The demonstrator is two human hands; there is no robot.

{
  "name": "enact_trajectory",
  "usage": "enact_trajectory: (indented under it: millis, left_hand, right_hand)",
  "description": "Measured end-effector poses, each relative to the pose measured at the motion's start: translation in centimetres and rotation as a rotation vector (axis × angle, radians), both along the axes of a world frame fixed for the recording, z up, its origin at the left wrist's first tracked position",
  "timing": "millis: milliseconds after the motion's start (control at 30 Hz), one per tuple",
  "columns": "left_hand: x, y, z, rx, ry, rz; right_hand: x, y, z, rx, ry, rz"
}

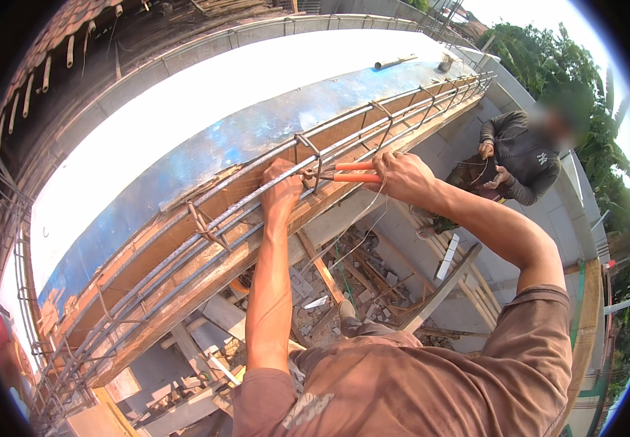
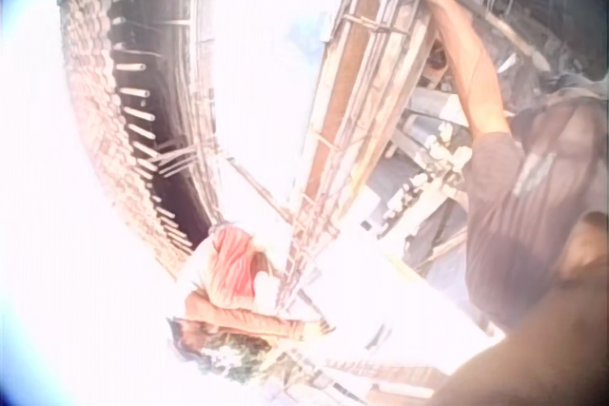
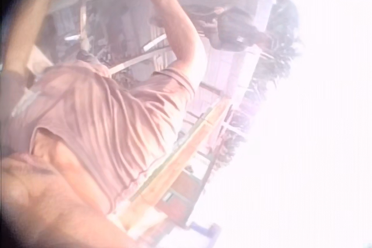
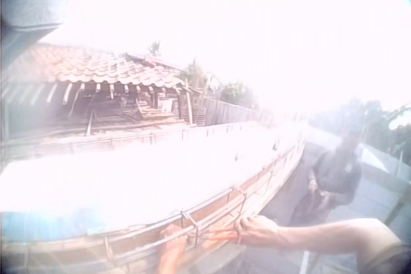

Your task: The person secures metal rebar to a construction frame by twisting thin wire around the joints using pliers.

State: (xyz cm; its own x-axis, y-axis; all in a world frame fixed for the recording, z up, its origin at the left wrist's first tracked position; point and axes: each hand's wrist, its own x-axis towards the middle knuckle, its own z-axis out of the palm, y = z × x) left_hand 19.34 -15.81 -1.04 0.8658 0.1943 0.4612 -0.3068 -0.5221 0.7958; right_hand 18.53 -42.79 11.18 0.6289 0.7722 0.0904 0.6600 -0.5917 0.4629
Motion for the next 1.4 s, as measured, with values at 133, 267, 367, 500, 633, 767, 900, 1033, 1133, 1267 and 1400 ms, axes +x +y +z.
enact_trajectory:
  millis: [133,267,367,500,633,767,900,1033,1133,1267,1400]
  left_hand:
    - [0.4,0.6,0.1,-0.031,0.059,-0.025]
    - [0.2,0.3,0.1,0.007,0.079,-0.021]
    - [-0.1,0.5,0.5,0.028,0.084,-0.005]
    - [-0.1,0.6,0.5,0.051,0.062,-0.022]
    - [-0.6,0.2,1.0,0.031,0.115,-0.06]
    - [-0.1,0.6,0.0,0.116,0.13,-0.056]
    - [-0.4,0.0,-0.2,0.231,0.127,-0.055]
    - [-0.2,0.0,-0.1,0.292,0.106,-0.051]
    - [-0.4,-0.6,0.7,0.305,0.094,-0.031]
    - [-0.5,-0.7,0.7,0.336,0.062,-0.029]
    - [-0.3,-0.7,0.3,0.355,0.008,0.003]
  right_hand:
    - [1.1,1.0,1.7,0.107,0.425,-0.25]
    - [1.7,0.8,2.8,0.246,0.917,-0.549]
    - [2.0,0.1,1.3,0.424,1.214,-0.651]
    - [1.2,-0.2,1.3,0.59,1.494,-0.764]
    - [1.5,-0.9,1.1,0.67,1.67,-0.762]
    - [1.9,-1.3,0.3,0.735,1.827,-0.69]
    - [1.9,-1.6,0.6,0.695,1.639,-0.72]
    - [2.6,-1.8,0.8,0.714,1.656,-0.717]
    - [2.9,-2.4,0.3,0.812,1.713,-0.701]
    - [2.8,-2.5,0.0,0.888,1.788,-0.658]
    - [3.1,-3.3,-1.6,1.012,1.947,-0.642]
